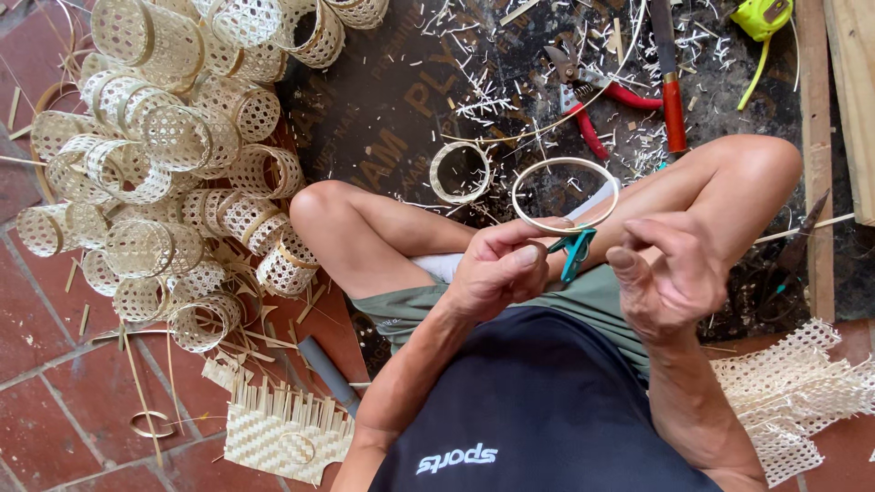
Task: The person applies glue to a bamboo ring, secures it with a clothespin, and then wraps a bamboo strip around a woven basket body. The person uses a cylindrical tool to bend a bamboo strip into a ring.
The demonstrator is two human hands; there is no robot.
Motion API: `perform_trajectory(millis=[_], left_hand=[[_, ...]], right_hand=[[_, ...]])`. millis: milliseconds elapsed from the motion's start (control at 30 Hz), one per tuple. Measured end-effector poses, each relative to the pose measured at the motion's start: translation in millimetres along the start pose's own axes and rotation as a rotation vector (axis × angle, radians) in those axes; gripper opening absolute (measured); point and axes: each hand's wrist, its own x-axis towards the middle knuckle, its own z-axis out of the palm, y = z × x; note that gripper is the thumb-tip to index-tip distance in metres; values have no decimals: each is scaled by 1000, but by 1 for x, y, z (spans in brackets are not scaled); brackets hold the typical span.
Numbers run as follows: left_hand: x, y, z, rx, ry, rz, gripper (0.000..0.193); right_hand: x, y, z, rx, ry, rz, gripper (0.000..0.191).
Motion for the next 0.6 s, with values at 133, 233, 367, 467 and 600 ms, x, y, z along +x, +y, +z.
perform_trajectory(millis=[133,233,367,467,600], left_hand=[[-2,-1,4,-108,-30,44,44],[-3,-9,10,-104,67,89,34],[-2,-17,18,-158,224,144,17],[0,-18,22,-181,342,132,13],[3,-18,22,-211,398,191,12]], right_hand=[[4,-7,-13,-180,-82,-199,55],[1,-3,-3,367,-59,36,54],[-16,4,24,762,-253,283,68],[-27,6,36,778,-289,392,70],[-25,11,42,766,-288,403,67]])
